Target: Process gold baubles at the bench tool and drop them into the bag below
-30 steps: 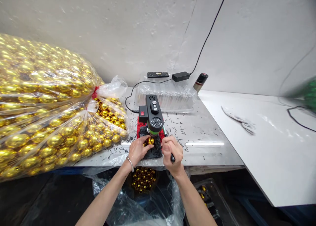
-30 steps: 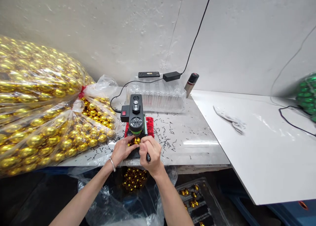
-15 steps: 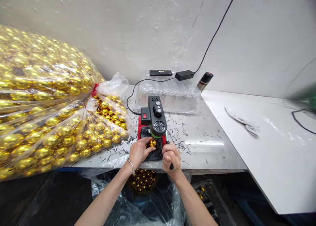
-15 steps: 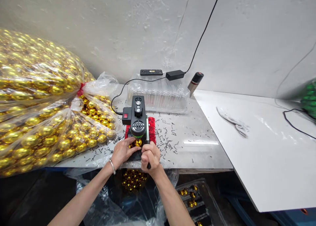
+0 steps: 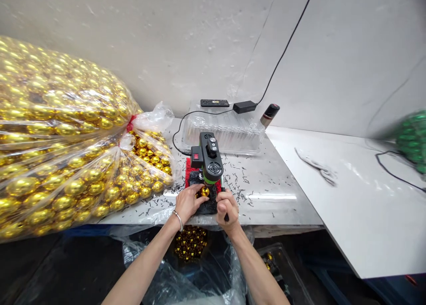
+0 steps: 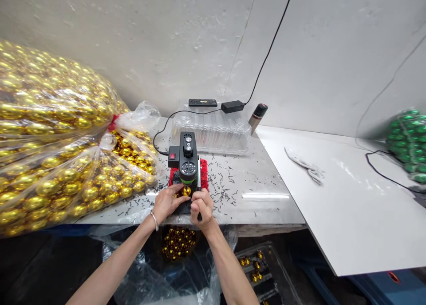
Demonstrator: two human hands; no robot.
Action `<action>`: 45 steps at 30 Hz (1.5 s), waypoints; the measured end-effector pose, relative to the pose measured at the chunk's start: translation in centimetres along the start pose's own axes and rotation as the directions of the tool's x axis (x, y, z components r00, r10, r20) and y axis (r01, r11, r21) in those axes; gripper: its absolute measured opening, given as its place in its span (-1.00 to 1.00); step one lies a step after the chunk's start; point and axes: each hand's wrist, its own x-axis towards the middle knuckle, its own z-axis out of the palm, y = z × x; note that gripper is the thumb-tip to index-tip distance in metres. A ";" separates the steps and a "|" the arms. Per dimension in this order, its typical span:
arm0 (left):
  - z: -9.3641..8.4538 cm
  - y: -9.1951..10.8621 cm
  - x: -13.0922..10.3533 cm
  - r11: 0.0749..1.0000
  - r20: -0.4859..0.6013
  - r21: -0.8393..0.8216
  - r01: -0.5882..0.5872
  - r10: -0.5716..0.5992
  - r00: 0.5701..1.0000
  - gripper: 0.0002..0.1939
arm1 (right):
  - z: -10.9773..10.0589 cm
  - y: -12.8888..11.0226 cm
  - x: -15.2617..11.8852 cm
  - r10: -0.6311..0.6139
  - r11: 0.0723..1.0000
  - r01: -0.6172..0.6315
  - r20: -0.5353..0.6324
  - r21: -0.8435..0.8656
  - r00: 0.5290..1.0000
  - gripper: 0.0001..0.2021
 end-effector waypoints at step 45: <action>-1.8 -1.9 -4.8 -0.039 0.331 -0.942 0.332 -0.246 0.911 -0.70 | -1.7 -3.1 4.7 0.189 0.977 -0.189 0.012 0.094 0.982 -0.73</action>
